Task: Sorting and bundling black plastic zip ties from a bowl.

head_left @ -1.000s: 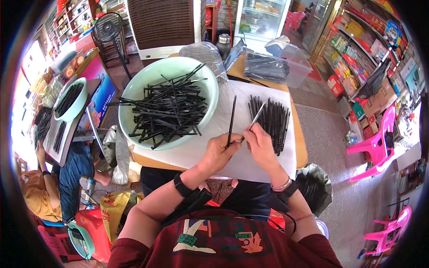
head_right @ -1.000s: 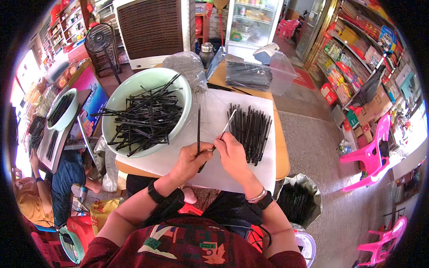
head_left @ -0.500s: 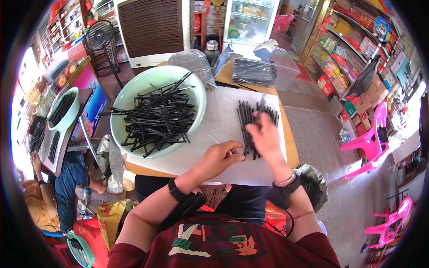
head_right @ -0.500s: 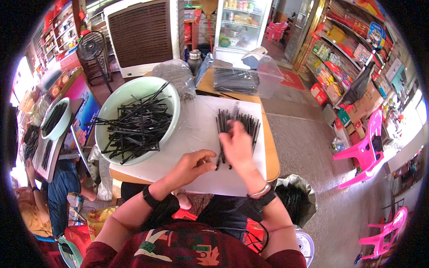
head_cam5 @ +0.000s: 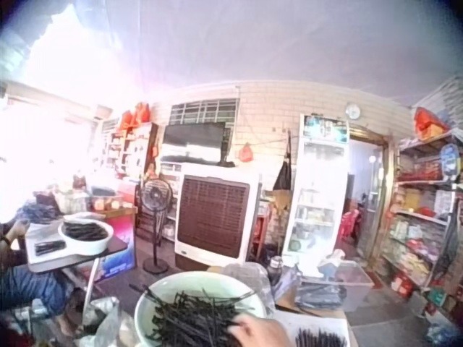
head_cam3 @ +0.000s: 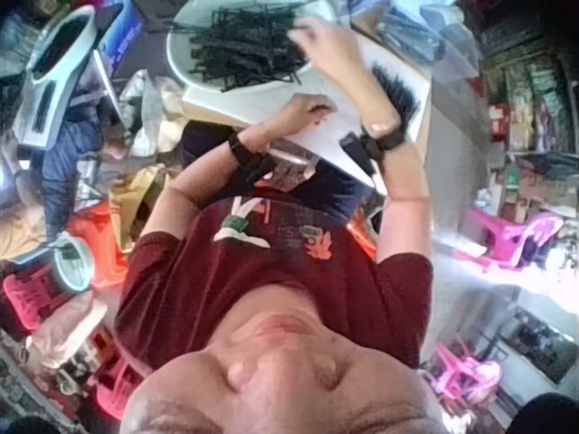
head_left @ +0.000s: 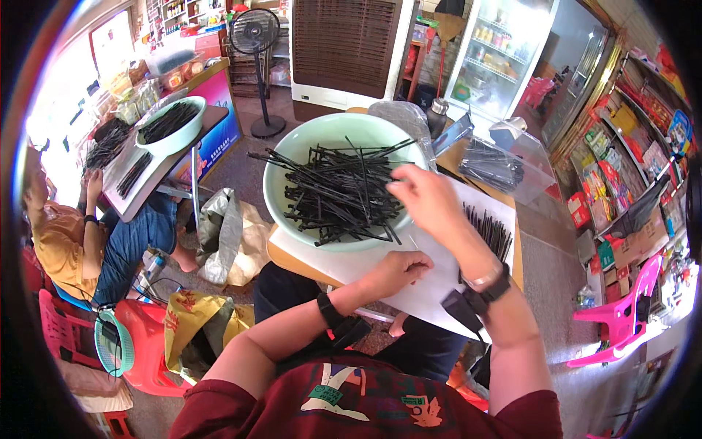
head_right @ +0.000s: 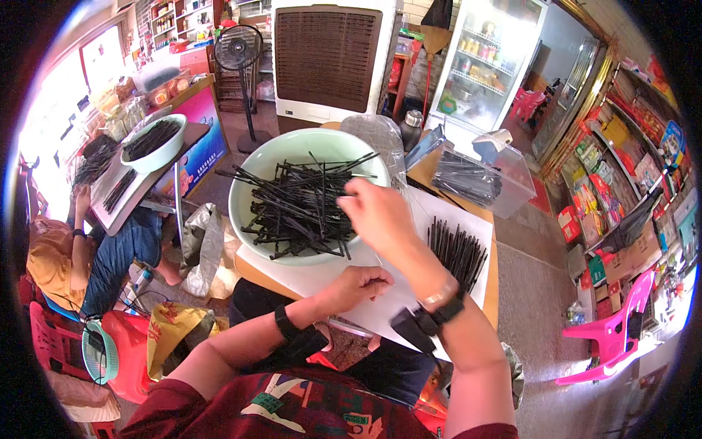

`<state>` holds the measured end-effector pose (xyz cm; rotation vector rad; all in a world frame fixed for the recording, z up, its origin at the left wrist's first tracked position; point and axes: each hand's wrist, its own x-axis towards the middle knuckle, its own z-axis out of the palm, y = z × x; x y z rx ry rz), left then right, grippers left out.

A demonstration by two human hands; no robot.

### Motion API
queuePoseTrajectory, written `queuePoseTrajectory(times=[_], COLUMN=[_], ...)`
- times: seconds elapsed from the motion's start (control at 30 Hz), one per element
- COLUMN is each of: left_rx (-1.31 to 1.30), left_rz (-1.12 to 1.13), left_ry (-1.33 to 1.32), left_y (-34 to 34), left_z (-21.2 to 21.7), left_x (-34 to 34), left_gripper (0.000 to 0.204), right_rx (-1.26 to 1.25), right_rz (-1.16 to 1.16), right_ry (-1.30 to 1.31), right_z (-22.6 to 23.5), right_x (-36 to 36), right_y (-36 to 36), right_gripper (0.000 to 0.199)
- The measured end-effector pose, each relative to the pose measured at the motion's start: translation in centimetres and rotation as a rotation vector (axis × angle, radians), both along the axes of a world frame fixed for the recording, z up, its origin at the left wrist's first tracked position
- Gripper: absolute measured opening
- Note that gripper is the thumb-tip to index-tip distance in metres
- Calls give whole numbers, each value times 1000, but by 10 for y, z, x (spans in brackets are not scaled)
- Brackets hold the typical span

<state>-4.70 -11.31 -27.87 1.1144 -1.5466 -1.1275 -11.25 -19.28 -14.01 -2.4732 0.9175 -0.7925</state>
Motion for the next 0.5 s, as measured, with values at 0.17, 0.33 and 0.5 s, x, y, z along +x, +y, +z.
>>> queuePoseTrajectory(times=[0.17, 0.33, 0.5], left_rx=[-269, 23, 159], left_rz=[12, -107, -199], left_ry=[115, 117, 510], left_y=[-12, -1, 6], left_z=[-27, -6, 20], left_x=[-5, 6, 10], left_gripper=[13, 19, 34], right_rx=[-169, 326, 458], right_rz=[16, -6, -72], right_ry=[264, -70, -276], right_z=[-30, -12, -27], right_x=[53, 3, -66], right_y=[-18, -30, 9], right_gripper=[43, 43, 36])
